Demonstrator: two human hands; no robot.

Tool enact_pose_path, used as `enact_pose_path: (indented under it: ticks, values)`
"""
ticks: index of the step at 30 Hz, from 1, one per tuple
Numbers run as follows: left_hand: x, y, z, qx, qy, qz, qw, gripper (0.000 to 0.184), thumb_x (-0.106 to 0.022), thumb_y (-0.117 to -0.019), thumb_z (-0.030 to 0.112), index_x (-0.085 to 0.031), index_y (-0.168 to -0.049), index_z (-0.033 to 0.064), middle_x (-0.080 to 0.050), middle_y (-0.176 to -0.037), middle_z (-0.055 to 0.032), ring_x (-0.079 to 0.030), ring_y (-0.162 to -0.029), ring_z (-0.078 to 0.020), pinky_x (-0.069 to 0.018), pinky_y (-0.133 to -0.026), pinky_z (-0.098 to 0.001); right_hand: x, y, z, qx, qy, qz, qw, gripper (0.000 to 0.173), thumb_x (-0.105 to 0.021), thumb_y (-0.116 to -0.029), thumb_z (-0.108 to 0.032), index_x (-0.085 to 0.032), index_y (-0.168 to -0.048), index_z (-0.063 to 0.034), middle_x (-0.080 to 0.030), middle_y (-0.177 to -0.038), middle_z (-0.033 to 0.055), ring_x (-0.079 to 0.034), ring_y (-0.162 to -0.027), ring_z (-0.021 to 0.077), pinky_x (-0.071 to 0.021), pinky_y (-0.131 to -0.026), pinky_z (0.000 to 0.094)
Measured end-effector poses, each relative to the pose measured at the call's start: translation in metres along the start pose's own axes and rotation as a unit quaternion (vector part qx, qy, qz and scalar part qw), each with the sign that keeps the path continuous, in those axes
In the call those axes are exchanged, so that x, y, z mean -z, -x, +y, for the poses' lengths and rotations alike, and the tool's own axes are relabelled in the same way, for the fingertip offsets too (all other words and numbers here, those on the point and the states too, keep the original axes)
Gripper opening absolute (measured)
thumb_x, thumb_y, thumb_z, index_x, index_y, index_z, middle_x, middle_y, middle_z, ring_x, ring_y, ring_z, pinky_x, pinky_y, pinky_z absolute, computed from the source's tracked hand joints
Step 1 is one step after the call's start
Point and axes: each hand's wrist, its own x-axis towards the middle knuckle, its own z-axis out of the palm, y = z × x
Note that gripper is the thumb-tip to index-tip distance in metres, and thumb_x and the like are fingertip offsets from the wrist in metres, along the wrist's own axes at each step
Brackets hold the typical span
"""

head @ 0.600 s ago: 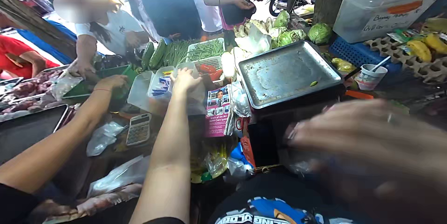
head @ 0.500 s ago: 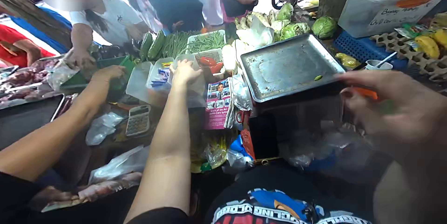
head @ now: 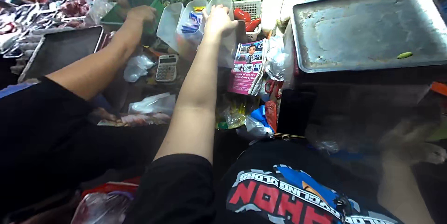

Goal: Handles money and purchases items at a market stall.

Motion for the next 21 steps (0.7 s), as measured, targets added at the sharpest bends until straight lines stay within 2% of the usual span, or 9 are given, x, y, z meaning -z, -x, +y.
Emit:
enact_pose_path:
  ticks: [2, 4, 6, 9, 12, 13, 16, 18, 21]
  values:
    - [-0.001, -0.001, 0.000, -0.005, 0.010, 0.015, 1.000, 0.056, -0.061, -0.0952, 0.046, -0.061, -0.139, 0.0102, -0.049, -0.154, -0.0131, -0.036, -0.149, -0.0306, -0.0130, -0.119, -0.0679, -0.002, -0.003, 0.009, -0.013, 0.009, -0.010, 1.000, 0.067, -0.036, -0.1062, -0.035, -0.033, -0.153, 0.0134, -0.038, -0.156, 0.0341, -0.037, -0.148, 0.0413, -0.0252, -0.125, 0.0416]
    - [0.001, 0.002, 0.000, -0.019, 0.035, 0.059, 0.997, 0.056, -0.059, -0.0956, 0.044, -0.058, -0.142, 0.0133, -0.052, -0.152, -0.0109, -0.042, -0.145, -0.0280, -0.0229, -0.119, -0.0622, -0.003, -0.005, 0.013, -0.022, 0.019, -0.015, 0.999, 0.064, -0.035, -0.1069, -0.034, -0.035, -0.153, 0.0111, -0.041, -0.155, 0.0324, -0.039, -0.148, 0.0401, -0.0266, -0.125, 0.0414]
    - [-0.001, 0.007, -0.002, -0.065, 0.067, 0.156, 0.983, 0.052, -0.058, -0.0956, 0.039, -0.059, -0.142, 0.0146, -0.060, -0.144, -0.0082, -0.053, -0.137, -0.0252, -0.0352, -0.116, -0.0541, -0.001, -0.006, 0.008, -0.035, 0.022, -0.015, 0.999, 0.060, -0.036, -0.1076, -0.030, -0.039, -0.152, 0.0093, -0.042, -0.155, 0.0309, -0.040, -0.147, 0.0388, -0.0273, -0.124, 0.0418]
    - [-0.013, 0.029, -0.011, -0.173, 0.103, 0.308, 0.930, 0.046, -0.057, -0.0964, 0.033, -0.063, -0.136, 0.0109, -0.065, -0.137, -0.0085, -0.057, -0.131, -0.0260, -0.0387, -0.111, -0.0509, -0.002, -0.005, 0.004, -0.040, 0.019, -0.012, 0.999, 0.056, -0.035, -0.1076, -0.027, -0.041, -0.151, 0.0077, -0.044, -0.155, 0.0282, -0.041, -0.148, 0.0344, -0.0262, -0.125, 0.0386]
    - [-0.032, 0.080, -0.015, -0.251, 0.127, 0.381, 0.881, 0.047, -0.061, -0.0985, 0.030, -0.060, -0.137, 0.0029, -0.061, -0.140, -0.0165, -0.054, -0.135, -0.0321, -0.0385, -0.114, -0.0546, -0.028, -0.011, 0.069, 0.120, 0.014, 0.112, 0.986, 0.055, -0.035, -0.1079, -0.028, -0.052, -0.141, 0.0127, -0.055, -0.143, 0.0306, -0.052, -0.139, 0.0338, -0.0345, -0.121, 0.0343]
    - [-0.049, 0.103, -0.020, -0.245, 0.135, 0.389, 0.878, 0.048, -0.062, -0.0986, 0.029, -0.059, -0.138, 0.0027, -0.060, -0.141, -0.0170, -0.053, -0.135, -0.0324, -0.0392, -0.113, -0.0546, -0.025, -0.011, 0.060, 0.127, 0.037, 0.111, 0.985, 0.056, -0.033, -0.1094, -0.029, -0.051, -0.140, 0.0134, -0.055, -0.143, 0.0317, -0.052, -0.138, 0.0353, -0.0349, -0.120, 0.0354]
    - [-0.133, 0.161, -0.060, -0.150, 0.142, 0.375, 0.904, 0.048, -0.060, -0.0989, 0.034, -0.058, -0.138, 0.0054, -0.058, -0.143, -0.0140, -0.052, -0.137, -0.0301, -0.0403, -0.114, -0.0530, 0.007, -0.004, -0.020, -0.029, 0.019, -0.003, 0.999, 0.057, -0.032, -0.1076, -0.027, -0.043, -0.149, 0.0104, -0.043, -0.155, 0.0311, -0.039, -0.147, 0.0412, -0.0257, -0.124, 0.0471]
    - [-0.194, 0.193, -0.096, -0.056, 0.157, 0.335, 0.927, 0.051, -0.061, -0.0945, 0.034, -0.062, -0.133, -0.0004, -0.060, -0.139, -0.0215, -0.055, -0.133, -0.0385, -0.0415, -0.112, -0.0564, 0.009, -0.004, -0.027, -0.022, 0.002, -0.002, 1.000, 0.056, -0.033, -0.1068, -0.025, -0.046, -0.146, 0.0120, -0.044, -0.152, 0.0344, -0.040, -0.145, 0.0460, -0.0261, -0.124, 0.0510]
    - [-0.258, 0.240, -0.129, 0.058, 0.176, 0.247, 0.951, 0.055, -0.059, -0.0948, 0.031, -0.058, -0.136, -0.0056, -0.050, -0.148, -0.0296, -0.044, -0.140, -0.0474, -0.0349, -0.115, -0.0620, 0.007, -0.006, -0.020, -0.016, 0.005, 0.007, 1.000, 0.054, -0.031, -0.1066, -0.025, -0.050, -0.144, 0.0089, -0.047, -0.151, 0.0317, -0.042, -0.144, 0.0432, -0.0269, -0.123, 0.0513]
